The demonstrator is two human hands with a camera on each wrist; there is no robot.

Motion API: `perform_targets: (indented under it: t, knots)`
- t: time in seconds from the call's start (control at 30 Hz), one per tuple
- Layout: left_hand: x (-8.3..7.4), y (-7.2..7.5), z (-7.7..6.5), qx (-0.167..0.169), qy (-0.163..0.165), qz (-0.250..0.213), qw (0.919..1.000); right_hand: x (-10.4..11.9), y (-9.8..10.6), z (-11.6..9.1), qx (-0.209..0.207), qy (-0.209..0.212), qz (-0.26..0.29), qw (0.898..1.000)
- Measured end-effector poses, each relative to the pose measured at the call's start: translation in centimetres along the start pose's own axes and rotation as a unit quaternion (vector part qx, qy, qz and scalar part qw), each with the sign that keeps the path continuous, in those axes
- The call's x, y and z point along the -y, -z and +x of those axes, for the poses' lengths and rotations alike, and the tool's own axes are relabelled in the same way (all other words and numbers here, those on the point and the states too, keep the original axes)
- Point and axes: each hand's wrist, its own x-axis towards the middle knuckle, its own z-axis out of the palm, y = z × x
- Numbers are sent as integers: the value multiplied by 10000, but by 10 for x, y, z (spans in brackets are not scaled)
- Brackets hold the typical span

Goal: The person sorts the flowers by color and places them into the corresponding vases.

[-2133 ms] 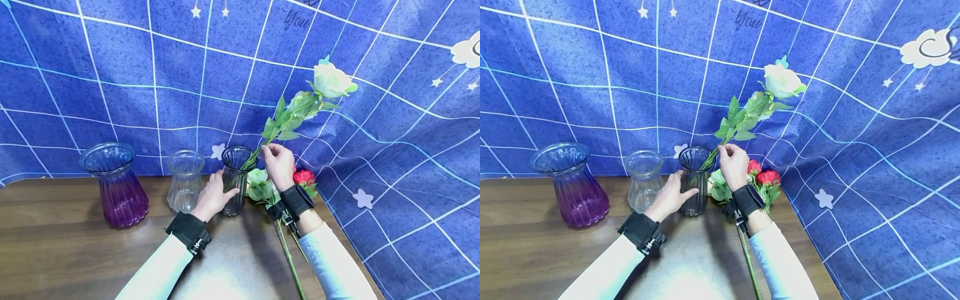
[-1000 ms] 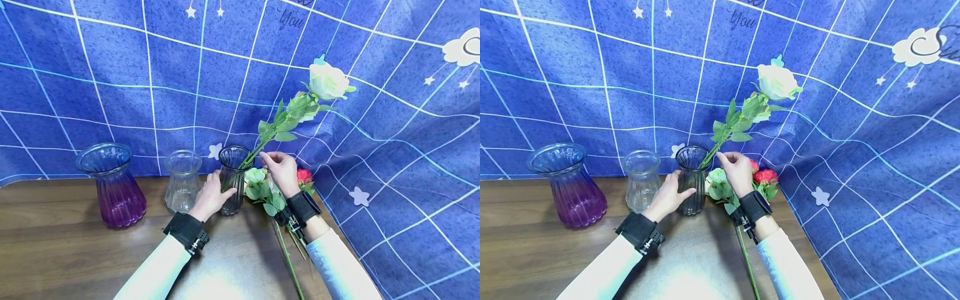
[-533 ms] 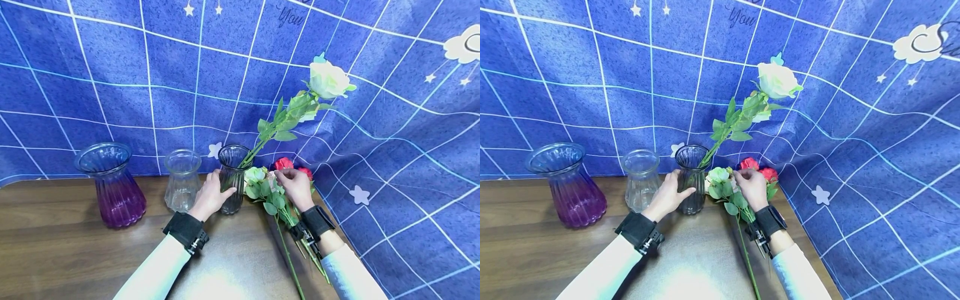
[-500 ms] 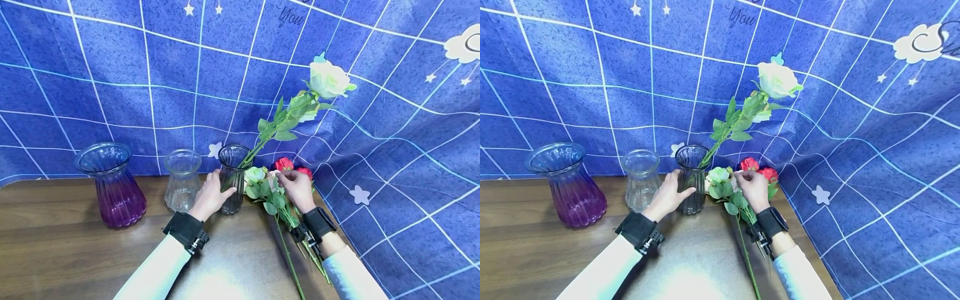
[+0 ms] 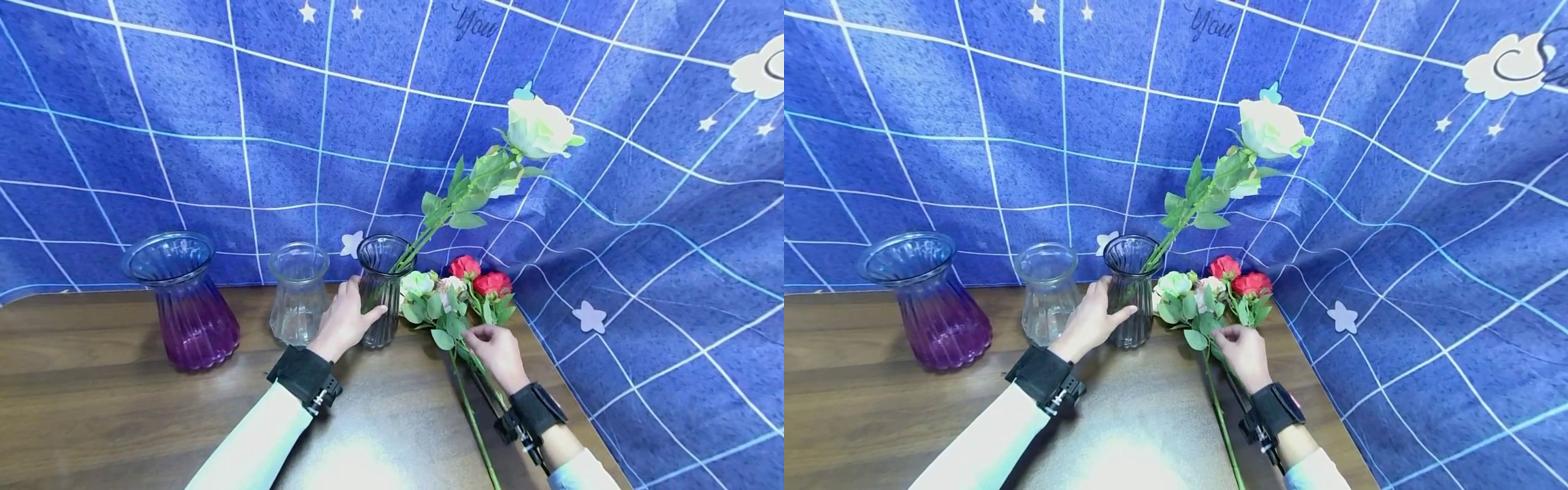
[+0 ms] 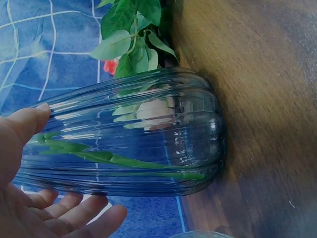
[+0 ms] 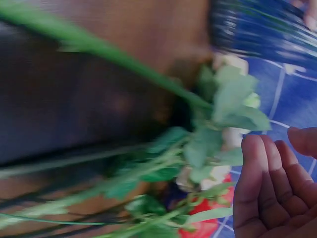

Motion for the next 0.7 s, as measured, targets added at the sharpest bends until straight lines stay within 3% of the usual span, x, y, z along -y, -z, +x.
perform_targets:
  t: [0.2,0.47,0.7]
  knots:
    - [0,1,-1,-64,-31,-5,10000,-19,-10,-16,230,-158,-365,9989]
    - [0,-2,-2,-12,64,54,10000,-29,-21,-25,858,-421,-534,9940]
    - [1,-3,-3,-48,70,24,10000,-28,-25,-28,904,-388,-539,9937]
